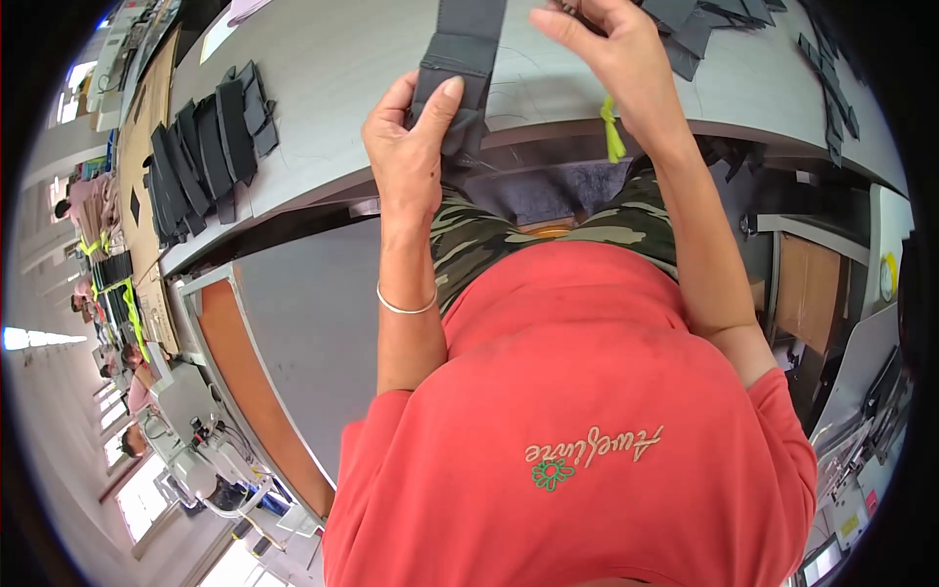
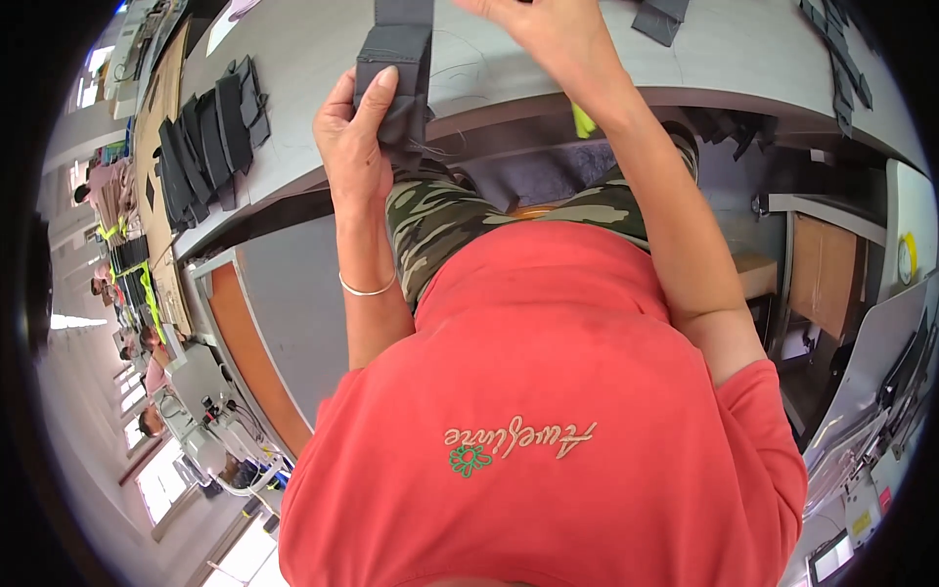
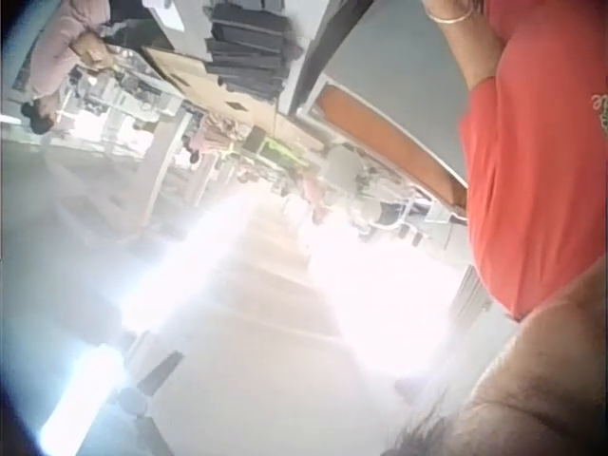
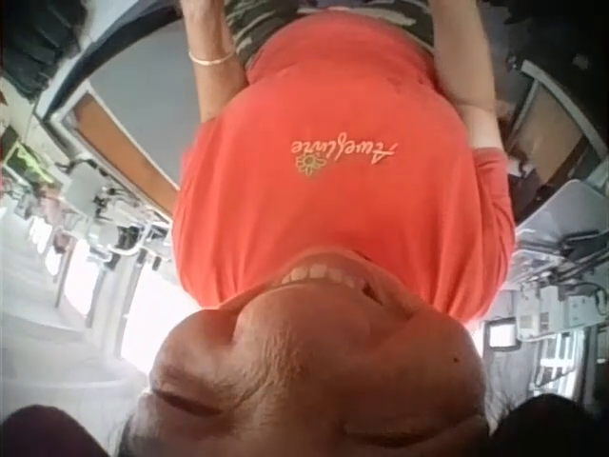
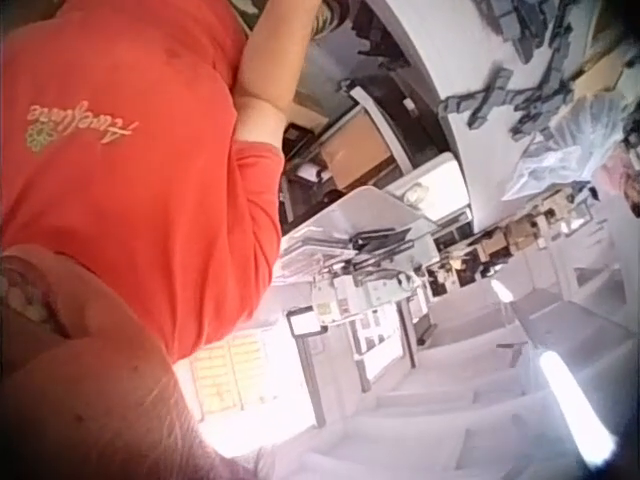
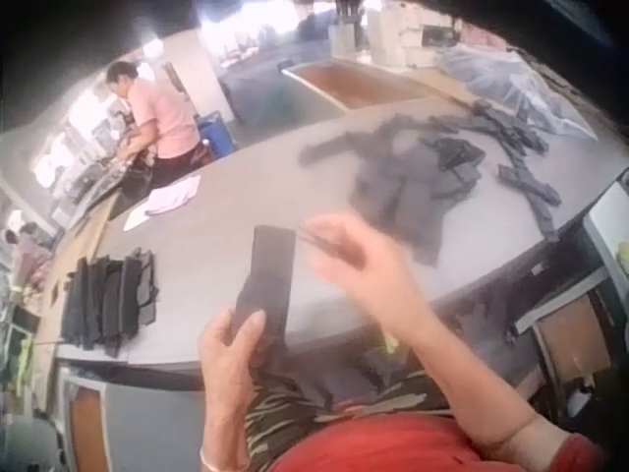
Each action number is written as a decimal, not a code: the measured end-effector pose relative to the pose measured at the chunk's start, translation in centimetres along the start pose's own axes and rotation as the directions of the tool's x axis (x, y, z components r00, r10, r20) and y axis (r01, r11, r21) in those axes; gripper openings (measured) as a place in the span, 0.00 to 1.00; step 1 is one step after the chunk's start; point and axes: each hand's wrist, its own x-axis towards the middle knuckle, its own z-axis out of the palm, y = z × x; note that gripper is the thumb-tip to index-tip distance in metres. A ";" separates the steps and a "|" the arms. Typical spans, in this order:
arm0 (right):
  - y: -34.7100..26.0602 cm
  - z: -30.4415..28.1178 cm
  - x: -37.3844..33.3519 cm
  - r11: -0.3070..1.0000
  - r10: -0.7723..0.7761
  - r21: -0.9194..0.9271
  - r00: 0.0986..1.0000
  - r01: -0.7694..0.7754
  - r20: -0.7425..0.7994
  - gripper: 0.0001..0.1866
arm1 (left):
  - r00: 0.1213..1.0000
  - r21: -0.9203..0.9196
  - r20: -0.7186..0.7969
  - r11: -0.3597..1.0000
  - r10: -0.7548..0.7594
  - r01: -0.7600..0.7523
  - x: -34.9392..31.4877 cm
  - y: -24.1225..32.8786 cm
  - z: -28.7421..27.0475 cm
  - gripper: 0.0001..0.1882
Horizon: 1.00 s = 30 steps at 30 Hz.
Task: Trimming excess threads and finishing synthetic black manufacturing components using small thread snips.
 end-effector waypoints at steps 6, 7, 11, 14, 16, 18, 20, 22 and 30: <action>0.2 -0.1 -1.9 0.953 -0.094 -0.274 0.985 0.132 0.146 0.07 | 0.999 -0.020 -0.042 1.000 -0.019 0.019 0.3 0.1 0.7 0.12; -0.2 -0.3 -1.8 0.928 -0.071 -0.344 0.976 0.141 0.207 0.08 | 0.999 -0.014 -0.045 1.000 -0.018 0.018 0.3 0.2 0.8 0.12; -0.3 -0.4 -1.2 0.797 -0.194 -0.511 0.937 0.323 0.290 0.08 | 0.999 0.049 -0.010 0.998 -0.044 0.044 0.6 0.3 0.4 0.12; -0.2 -0.5 -0.8 0.789 -0.186 -0.516 0.930 0.334 0.318 0.09 | 0.998 0.077 0.018 0.995 -0.061 0.059 0.9 0.5 0.6 0.12; 0.0 -0.5 -0.6 0.759 -0.219 -0.533 0.917 0.375 0.334 0.09 | 0.995 0.086 0.043 0.993 -0.088 0.084 1.0 0.6 0.6 0.12; 0.3 -0.9 -0.3 0.759 -0.206 -0.530 0.912 0.377 0.354 0.09 | 0.992 0.060 0.052 0.992 -0.114 0.110 1.1 0.5 0.6 0.12; 0.5 -1.3 -0.2 0.761 -0.196 -0.525 0.906 0.381 0.374 0.09 | 0.989 0.037 0.060 0.990 -0.137 0.135 1.1 0.5 0.3 0.13; 0.8 -1.7 -0.3 0.816 -0.177 -0.477 0.927 0.326 0.331 0.09 | 0.989 -0.002 0.023 0.989 -0.147 0.147 1.2 0.3 0.0 0.14; 0.7 -0.5 -0.9 0.868 -0.195 -0.414 0.954 0.275 0.227 0.07 | 0.988 -0.042 0.020 0.987 -0.152 0.153 1.2 0.8 0.0 0.14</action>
